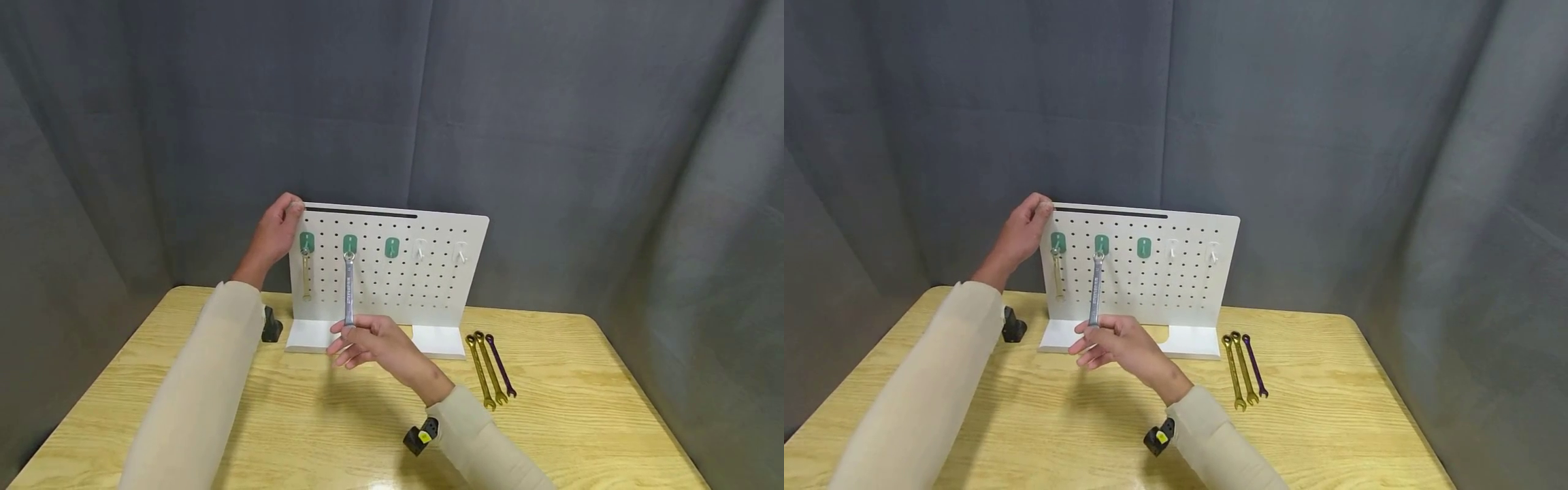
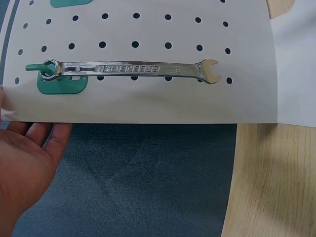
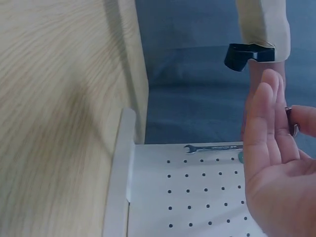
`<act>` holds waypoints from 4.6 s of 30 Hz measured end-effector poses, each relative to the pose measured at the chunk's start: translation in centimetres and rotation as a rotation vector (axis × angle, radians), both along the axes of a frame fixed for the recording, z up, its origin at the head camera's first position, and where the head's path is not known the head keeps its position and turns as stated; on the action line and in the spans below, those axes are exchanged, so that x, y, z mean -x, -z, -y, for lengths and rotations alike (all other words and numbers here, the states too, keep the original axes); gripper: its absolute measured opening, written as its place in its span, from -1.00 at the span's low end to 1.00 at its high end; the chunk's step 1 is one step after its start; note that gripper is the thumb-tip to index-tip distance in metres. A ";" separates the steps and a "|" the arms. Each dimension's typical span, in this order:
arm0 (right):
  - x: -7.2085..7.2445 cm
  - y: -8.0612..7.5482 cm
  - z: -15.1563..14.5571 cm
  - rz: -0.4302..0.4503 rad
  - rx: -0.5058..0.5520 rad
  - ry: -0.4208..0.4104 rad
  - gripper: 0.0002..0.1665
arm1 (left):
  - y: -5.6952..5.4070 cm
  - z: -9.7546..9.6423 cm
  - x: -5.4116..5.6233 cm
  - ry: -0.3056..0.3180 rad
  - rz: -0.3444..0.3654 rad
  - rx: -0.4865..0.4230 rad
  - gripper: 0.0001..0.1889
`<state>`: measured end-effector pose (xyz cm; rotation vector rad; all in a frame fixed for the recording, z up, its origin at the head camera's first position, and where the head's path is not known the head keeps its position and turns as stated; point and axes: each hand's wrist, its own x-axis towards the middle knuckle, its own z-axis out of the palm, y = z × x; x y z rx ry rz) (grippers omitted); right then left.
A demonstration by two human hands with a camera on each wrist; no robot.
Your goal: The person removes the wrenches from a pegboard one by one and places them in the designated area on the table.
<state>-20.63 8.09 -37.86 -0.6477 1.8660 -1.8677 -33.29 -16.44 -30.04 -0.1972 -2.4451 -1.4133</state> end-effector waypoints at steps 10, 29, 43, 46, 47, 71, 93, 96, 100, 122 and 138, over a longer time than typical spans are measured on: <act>-0.3 -0.4 -0.3 -0.059 0.022 0.054 -0.63 | 0.0 -0.4 -0.1 0.001 0.024 -0.018 -0.60; -1.2 -0.8 -2.6 -0.115 -0.027 0.055 -0.57 | 0.4 -0.2 0.0 0.000 0.029 -0.022 -0.63; -3.0 -0.1 -5.1 -0.122 -0.060 0.074 -0.63 | 0.4 -0.1 0.1 0.010 0.025 -0.020 -0.60; -3.3 0.1 -5.9 -0.117 -0.062 0.083 -0.63 | 0.2 0.0 0.1 0.016 0.013 -0.019 -0.58; -3.4 0.2 -6.2 -0.116 -0.065 0.088 -0.62 | 0.2 0.1 0.1 0.017 0.006 -0.024 -0.58; -5.9 3.6 -15.2 -0.071 -0.102 0.180 -0.54 | 0.6 0.0 0.2 0.040 0.000 -0.021 -0.58; -6.0 6.2 -25.2 0.012 -0.134 0.402 -0.53 | 0.4 0.0 0.2 0.036 0.000 -0.018 -0.57; -5.7 6.5 -26.2 0.045 -0.166 0.436 -0.45 | 0.4 0.0 0.1 0.041 0.011 -0.024 -0.58; -5.3 7.1 -27.4 0.094 -0.196 0.486 -0.39 | 0.5 0.0 0.1 0.043 0.024 -0.020 -0.58; -4.6 8.5 -29.7 0.181 -0.191 0.444 -0.42 | 0.2 -0.2 0.1 0.031 0.009 -0.020 -0.61; -4.8 8.5 -28.9 0.260 -0.301 0.489 -0.31 | 0.5 -0.2 0.1 0.036 0.018 -0.014 -0.59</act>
